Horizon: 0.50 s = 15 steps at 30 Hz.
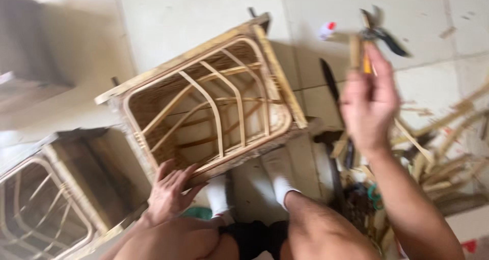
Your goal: The person assembles a rectangular basket by inserting curved bamboo strips into a wooden mold. They use a hammer to secure the strips and apply glue to the joints.
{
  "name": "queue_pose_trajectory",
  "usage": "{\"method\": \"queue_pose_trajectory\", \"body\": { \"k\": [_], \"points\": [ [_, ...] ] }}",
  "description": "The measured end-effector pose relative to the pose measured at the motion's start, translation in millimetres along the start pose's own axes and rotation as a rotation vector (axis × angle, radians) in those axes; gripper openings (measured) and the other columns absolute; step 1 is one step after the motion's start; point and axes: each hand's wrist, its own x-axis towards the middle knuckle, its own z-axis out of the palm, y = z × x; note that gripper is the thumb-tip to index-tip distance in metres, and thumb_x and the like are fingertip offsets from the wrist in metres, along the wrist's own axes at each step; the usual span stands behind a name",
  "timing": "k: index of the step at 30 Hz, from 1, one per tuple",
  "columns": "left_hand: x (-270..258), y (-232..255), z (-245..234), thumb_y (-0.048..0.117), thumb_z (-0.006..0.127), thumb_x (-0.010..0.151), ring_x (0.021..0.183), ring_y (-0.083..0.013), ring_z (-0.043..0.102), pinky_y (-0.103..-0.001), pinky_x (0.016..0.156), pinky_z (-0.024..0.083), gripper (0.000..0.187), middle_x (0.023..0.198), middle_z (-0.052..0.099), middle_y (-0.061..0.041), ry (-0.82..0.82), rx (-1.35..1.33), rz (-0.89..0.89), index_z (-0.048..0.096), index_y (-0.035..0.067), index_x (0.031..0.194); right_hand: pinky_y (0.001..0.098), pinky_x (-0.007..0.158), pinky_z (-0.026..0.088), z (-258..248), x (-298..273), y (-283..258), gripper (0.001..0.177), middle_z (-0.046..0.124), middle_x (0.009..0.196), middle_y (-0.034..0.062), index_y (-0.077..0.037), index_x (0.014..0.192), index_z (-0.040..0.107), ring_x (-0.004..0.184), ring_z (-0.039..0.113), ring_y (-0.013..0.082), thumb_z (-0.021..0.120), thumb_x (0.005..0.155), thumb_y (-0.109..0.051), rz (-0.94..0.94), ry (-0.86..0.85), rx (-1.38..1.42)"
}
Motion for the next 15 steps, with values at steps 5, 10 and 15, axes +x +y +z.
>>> {"method": "queue_pose_trajectory", "body": {
  "k": [5,10,15],
  "points": [
    [-0.4,1.3,-6.6,0.035,0.082,0.081,0.08,-0.0236,0.067,-0.041,0.093,0.047,0.054,0.084,0.071,-0.006,-0.002,-0.054,-0.009,0.065,0.005,0.122,0.0181,0.05,0.05,235.0,-2.2,1.8,0.041,0.059,0.127,0.0089,-0.012,0.156,0.045,0.067,0.059,0.0059,0.045,0.115,-0.008,-0.108,-0.291,0.38],
    [-2.8,4.1,0.4,0.032,0.082,0.082,0.079,-0.0232,0.066,-0.039,0.088,0.047,0.053,0.084,0.069,-0.006,0.036,-0.103,-0.051,0.064,0.003,0.123,0.0197,0.048,0.041,313.8,-32.7,31.2,0.04,0.06,0.085,-0.0004,-0.015,0.155,0.053,0.063,0.046,0.003,0.052,0.117,-0.029,-0.03,-0.35,0.243],
    [-4.4,2.3,-3.9,0.03,0.082,0.083,0.077,-0.0215,0.065,-0.039,0.086,0.047,0.054,0.084,0.067,-0.005,0.042,-0.157,-0.062,0.062,0.003,0.125,0.0205,0.032,0.033,323.8,-43.7,36.8,0.043,0.063,0.071,-0.0055,-0.017,0.144,0.06,0.044,0.039,0.001,0.051,0.108,-0.038,0.116,-0.335,0.005]
  ]
}}
